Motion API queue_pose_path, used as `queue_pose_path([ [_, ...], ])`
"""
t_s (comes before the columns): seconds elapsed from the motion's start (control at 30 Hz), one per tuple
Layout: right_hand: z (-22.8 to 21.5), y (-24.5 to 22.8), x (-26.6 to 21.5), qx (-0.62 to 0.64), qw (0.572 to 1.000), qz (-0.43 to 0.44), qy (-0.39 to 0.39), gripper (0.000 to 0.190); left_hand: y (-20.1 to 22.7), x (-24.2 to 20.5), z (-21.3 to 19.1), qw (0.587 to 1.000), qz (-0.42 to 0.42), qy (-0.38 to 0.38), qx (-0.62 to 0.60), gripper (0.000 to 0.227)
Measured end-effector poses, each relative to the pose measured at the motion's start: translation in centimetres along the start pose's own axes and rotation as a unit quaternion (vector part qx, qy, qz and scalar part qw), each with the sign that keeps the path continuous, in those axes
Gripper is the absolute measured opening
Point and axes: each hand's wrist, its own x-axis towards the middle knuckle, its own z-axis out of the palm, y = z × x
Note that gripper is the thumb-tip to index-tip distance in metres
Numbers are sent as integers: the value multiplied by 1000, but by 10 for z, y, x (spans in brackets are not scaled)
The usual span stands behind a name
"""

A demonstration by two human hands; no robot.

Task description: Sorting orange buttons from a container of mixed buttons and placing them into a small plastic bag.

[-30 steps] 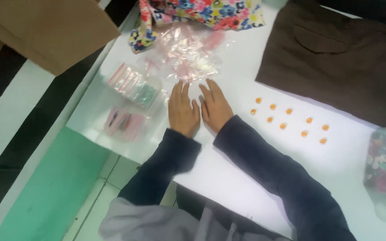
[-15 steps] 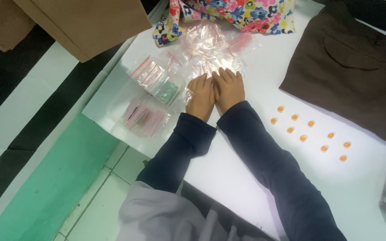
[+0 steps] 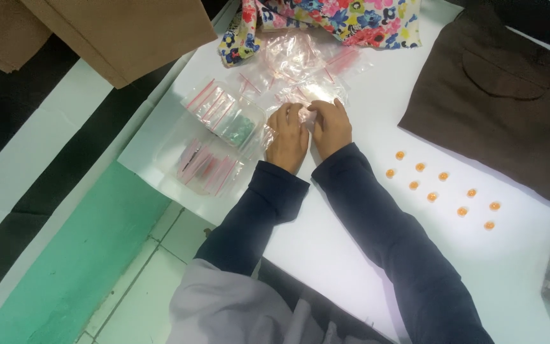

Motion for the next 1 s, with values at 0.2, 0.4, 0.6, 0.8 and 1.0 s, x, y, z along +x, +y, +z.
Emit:
queue_pose_path([
  [0.2,-36,-32,1,101,991,-20,90,34,6,3,-5,988,81,133,-21,46],
  [0.4,-71,-59,-18,121,984,-32,124,36,7,-8,19,967,135,207,-66,22],
  [0.6,-109,-83,-54,143,968,-91,185,38,54,-33,0,914,135,314,-218,12],
  [0.8,-144,-61,-81,49,966,-156,201,30,79,-72,52,846,182,413,-284,18],
  [1.0,-180,-8,-104,-3,969,-136,207,15,153,-60,41,810,244,380,-376,15],
])
